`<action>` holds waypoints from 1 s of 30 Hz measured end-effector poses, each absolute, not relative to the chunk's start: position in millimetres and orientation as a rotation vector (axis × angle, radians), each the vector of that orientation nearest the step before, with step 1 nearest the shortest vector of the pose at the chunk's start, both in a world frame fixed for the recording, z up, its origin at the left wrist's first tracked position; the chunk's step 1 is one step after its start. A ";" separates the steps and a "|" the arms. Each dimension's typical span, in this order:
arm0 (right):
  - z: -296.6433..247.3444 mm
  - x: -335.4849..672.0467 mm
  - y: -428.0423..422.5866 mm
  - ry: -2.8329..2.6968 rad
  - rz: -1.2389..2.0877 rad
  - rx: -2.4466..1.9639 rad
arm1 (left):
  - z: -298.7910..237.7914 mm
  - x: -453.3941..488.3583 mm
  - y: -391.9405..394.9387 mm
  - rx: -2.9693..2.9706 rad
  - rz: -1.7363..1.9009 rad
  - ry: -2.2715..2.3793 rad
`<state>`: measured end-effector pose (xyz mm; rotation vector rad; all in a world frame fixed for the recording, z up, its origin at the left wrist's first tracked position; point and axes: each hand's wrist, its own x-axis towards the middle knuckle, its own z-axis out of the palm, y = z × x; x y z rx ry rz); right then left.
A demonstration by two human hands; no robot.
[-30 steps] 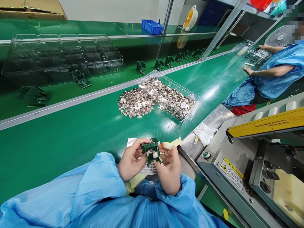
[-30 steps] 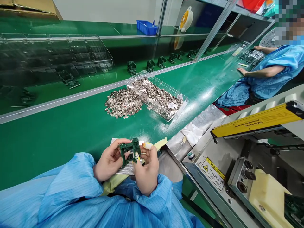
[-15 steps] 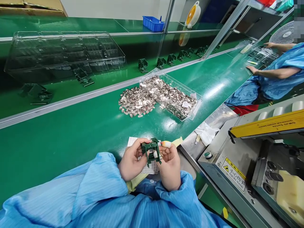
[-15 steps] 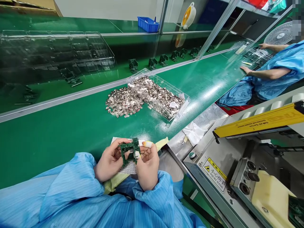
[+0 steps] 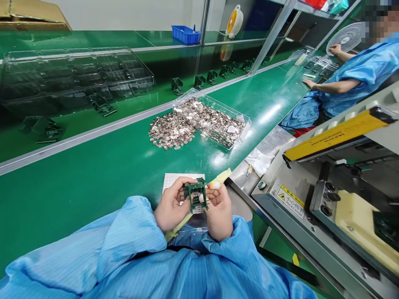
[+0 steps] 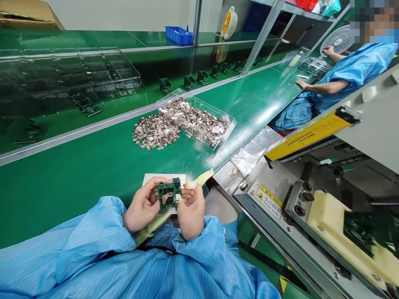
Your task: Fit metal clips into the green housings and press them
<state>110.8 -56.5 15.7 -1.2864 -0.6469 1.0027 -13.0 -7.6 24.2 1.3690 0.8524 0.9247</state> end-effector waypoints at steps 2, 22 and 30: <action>17.0 109.4 -62.5 -0.617 0.985 -1.271 | 26.9 -11.9 -12.5 1.385 0.897 0.843; -39.8 139.9 -84.5 -0.972 1.182 -1.334 | 9.7 -7.4 27.3 1.432 0.933 0.864; -51.8 145.1 -91.2 -1.165 1.022 -1.368 | 7.6 -7.8 29.9 1.516 0.874 0.880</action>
